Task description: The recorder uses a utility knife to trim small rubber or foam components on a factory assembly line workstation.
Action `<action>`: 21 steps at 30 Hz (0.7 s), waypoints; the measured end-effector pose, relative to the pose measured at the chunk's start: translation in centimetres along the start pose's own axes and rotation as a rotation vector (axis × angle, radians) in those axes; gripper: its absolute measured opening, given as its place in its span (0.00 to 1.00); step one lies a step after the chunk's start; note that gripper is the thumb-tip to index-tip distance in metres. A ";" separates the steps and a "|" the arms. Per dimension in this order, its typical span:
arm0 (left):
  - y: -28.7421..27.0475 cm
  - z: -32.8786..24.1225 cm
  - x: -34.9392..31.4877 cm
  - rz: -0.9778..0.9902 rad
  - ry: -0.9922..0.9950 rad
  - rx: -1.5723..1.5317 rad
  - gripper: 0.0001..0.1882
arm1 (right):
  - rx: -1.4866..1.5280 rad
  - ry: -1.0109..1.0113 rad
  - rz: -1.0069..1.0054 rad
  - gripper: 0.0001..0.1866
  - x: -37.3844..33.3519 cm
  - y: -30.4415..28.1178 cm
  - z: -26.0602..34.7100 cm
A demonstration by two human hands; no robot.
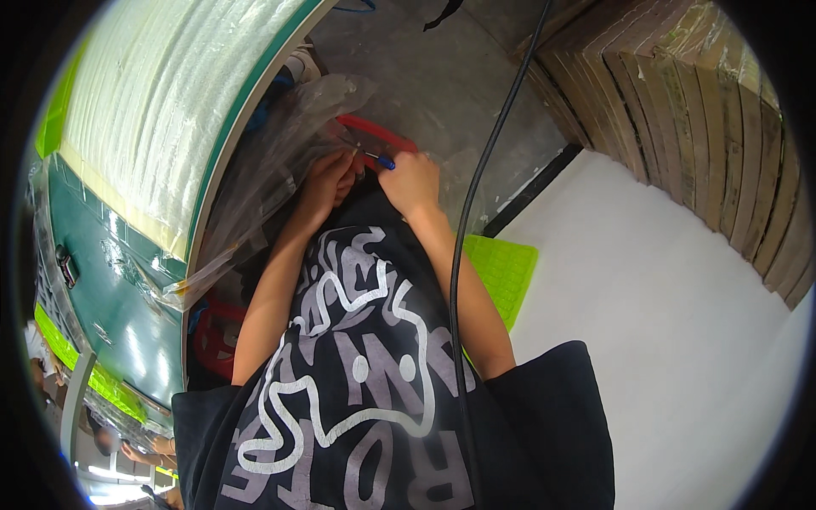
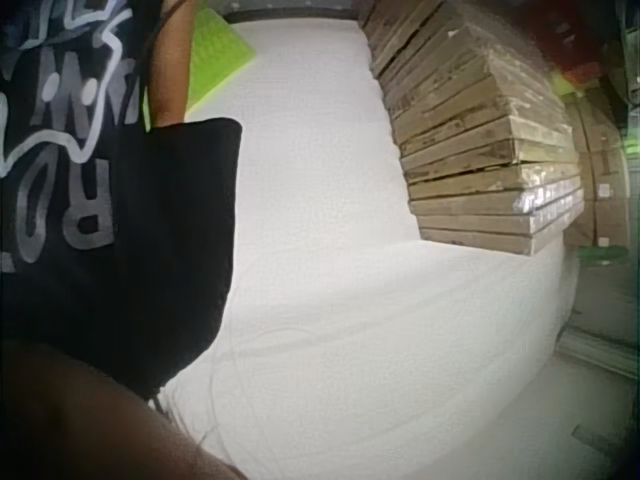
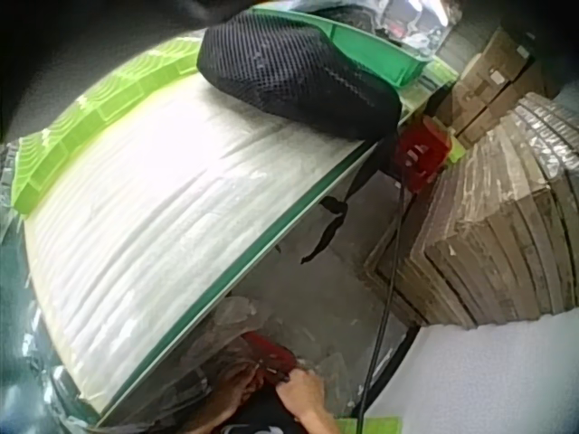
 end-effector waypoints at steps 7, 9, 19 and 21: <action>0.0 -0.4 -0.2 0.010 -0.072 -0.053 0.16 | 0.033 0.034 -0.081 0.10 -0.2 0.0 -0.1; 0.2 -0.7 -0.2 0.004 -0.044 -0.043 0.16 | 0.024 0.034 -0.070 0.10 -0.3 -0.1 0.0; 0.0 1.3 0.5 -0.168 0.289 0.462 0.14 | -0.031 0.043 -0.073 0.10 -0.4 -0.2 0.7; 0.2 1.4 0.5 -0.204 0.397 0.575 0.13 | -0.049 -0.009 -0.110 0.09 -0.3 0.6 0.3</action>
Point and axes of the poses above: each hand's wrist, its own x-axis towards the middle knuckle, its own y-axis out of the palm, z = x × y, the point moved 2 cm from there along x, towards the middle knuckle, and after that the axes turned 7 degrees about y, right-handed, at the moved point
